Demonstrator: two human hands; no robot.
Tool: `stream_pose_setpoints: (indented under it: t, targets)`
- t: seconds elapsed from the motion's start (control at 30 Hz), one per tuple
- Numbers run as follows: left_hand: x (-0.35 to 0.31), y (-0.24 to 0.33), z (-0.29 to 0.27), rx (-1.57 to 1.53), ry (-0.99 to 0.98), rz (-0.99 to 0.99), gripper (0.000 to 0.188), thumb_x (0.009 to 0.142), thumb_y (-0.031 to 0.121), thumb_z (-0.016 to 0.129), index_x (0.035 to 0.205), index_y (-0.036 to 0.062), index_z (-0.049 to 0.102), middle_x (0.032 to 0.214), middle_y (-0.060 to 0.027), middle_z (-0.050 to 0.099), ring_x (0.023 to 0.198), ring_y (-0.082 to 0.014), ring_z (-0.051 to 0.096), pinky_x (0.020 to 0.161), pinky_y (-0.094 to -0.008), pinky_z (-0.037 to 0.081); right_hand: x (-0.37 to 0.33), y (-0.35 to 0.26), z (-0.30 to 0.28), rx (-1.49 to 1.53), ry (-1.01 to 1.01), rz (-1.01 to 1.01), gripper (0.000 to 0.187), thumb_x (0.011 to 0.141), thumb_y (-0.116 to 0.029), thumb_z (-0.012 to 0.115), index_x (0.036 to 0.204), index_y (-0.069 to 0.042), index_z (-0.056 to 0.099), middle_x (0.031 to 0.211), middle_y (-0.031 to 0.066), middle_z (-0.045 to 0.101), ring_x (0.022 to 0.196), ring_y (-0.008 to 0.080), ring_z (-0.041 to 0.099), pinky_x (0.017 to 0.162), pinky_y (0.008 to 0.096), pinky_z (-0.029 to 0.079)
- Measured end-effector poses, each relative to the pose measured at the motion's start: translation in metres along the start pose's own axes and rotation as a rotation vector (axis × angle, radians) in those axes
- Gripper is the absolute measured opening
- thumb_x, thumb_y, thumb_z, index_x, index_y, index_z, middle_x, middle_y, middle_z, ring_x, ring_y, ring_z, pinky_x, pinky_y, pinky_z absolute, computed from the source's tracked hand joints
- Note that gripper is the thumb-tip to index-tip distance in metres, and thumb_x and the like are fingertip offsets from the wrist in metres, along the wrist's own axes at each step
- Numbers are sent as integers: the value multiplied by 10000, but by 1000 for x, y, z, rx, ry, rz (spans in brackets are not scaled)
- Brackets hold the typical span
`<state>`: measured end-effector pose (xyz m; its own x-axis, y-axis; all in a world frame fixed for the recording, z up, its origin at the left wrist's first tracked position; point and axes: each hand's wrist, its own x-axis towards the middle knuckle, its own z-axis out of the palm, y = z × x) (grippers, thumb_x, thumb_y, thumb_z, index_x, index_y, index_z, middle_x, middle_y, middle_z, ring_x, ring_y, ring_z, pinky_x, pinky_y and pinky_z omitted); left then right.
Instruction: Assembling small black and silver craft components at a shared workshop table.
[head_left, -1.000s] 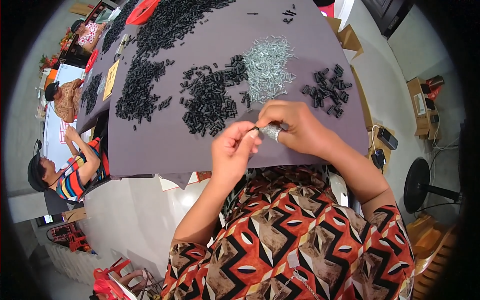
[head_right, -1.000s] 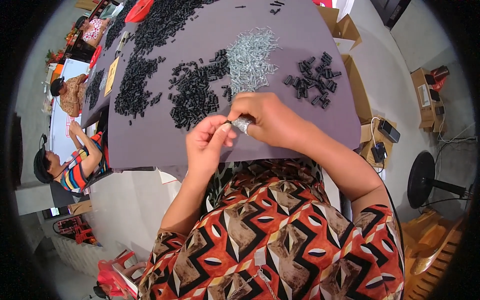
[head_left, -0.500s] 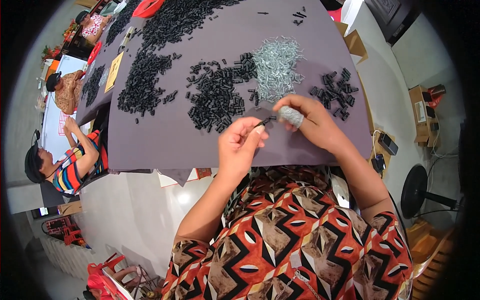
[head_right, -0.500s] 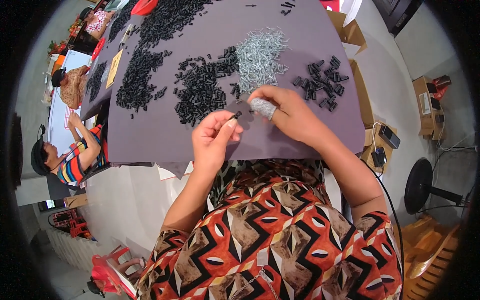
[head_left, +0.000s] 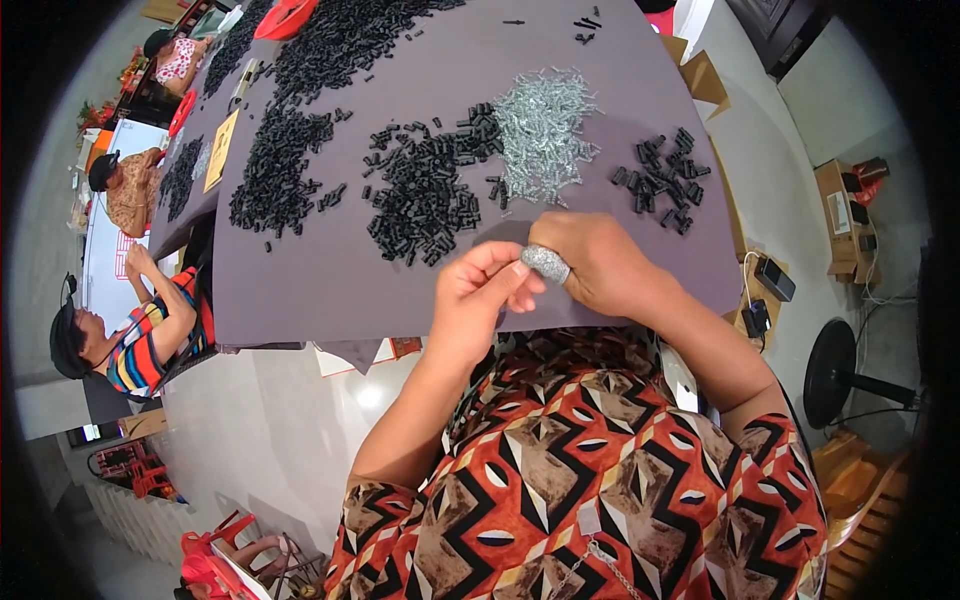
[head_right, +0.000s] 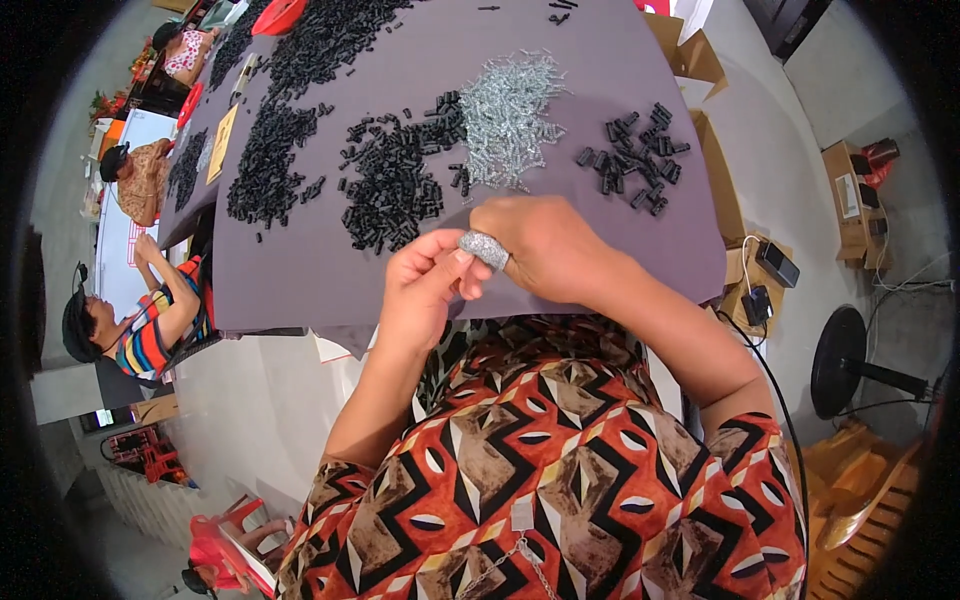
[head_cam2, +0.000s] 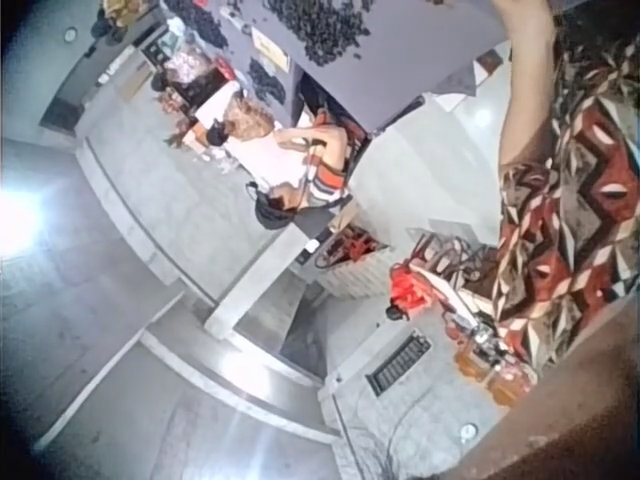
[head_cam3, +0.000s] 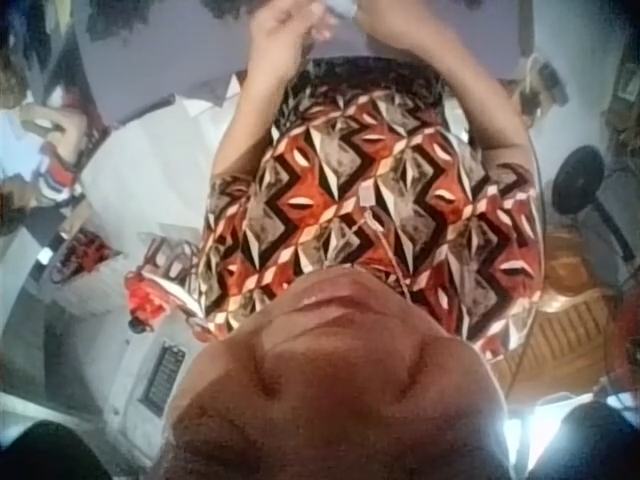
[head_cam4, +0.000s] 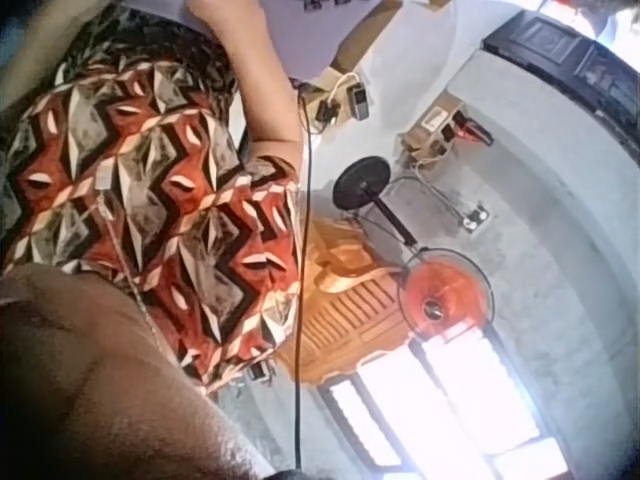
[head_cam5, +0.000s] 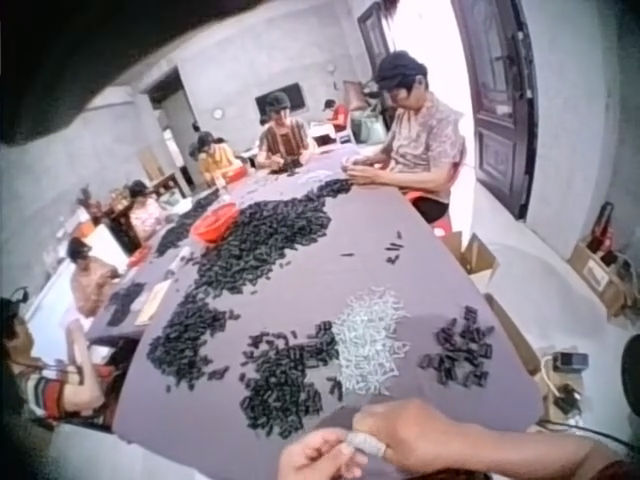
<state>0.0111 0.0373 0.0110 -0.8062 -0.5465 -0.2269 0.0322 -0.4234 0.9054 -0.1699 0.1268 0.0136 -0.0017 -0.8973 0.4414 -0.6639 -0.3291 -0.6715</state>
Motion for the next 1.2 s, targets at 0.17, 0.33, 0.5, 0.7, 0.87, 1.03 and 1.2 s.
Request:
stream_pose_setpoints:
  t: [0.17, 0.33, 0.5, 0.7, 0.87, 1.03, 1.2]
  targets:
    - [0, 0, -10, -218, -73, -175, 158, 959, 64, 613, 1086, -25, 647, 918, -105, 714, 737, -135, 680, 675, -259, 558, -4, 1, -3, -46, -74, -25, 228, 801, -182, 711, 938, -44, 590, 820, 127, 578, 785, 367, 604, 645, 445, 482]
    - [2, -1, 5, -299, 75, -94, 140, 942, 49, 633, 1064, -17, 653, 1037, -145, 716, 922, -191, 701, 796, -298, 576, -2, -16, -2, -123, 47, 49, 383, 731, -242, 791, 1009, -40, 620, 871, 110, 582, 785, 333, 615, 652, 421, 492]
    - [2, -7, 6, -322, 78, -75, 127, 936, 43, 638, 1043, -19, 667, 1018, -127, 716, 900, -175, 696, 800, -289, 564, -2, -8, 15, -301, 107, 37, 429, 665, -206, 809, 1011, -30, 626, 892, 97, 594, 802, 298, 623, 675, 406, 507]
    - [7, -10, 4, -268, 94, -71, 126, 927, 48, 653, 1034, -14, 679, 986, -99, 715, 858, -143, 683, 766, -261, 543, -5, -5, 20, -222, 109, 76, 394, 649, -167, 792, 979, -37, 619, 869, 98, 585, 789, 298, 611, 654, 403, 500]
    - [10, -19, 0, -227, 110, -84, 135, 936, 74, 653, 1041, -5, 686, 980, -70, 709, 823, -102, 659, 732, -232, 526, -7, -1, 22, -311, 91, 53, 348, 666, -243, 785, 863, -71, 554, 827, 88, 546, 787, 297, 600, 640, 419, 497]
    - [17, -11, 0, 189, 19, -195, 205, 987, 159, 597, 1074, -4, 687, 953, -37, 696, 815, -96, 657, 686, -247, 566, -17, 7, 32, -406, 48, 60, 336, 686, -273, 768, 843, -76, 546, 823, 84, 552, 789, 283, 609, 627, 410, 506]
    - [22, -17, -4, 225, -16, -198, 211, 997, 149, 568, 1072, -10, 686, 948, -34, 692, 785, -98, 659, 667, -248, 570, -20, 13, 34, -453, 24, 57, 286, 689, -232, 734, 849, -75, 558, 828, 85, 573, 802, 278, 620, 632, 399, 515]
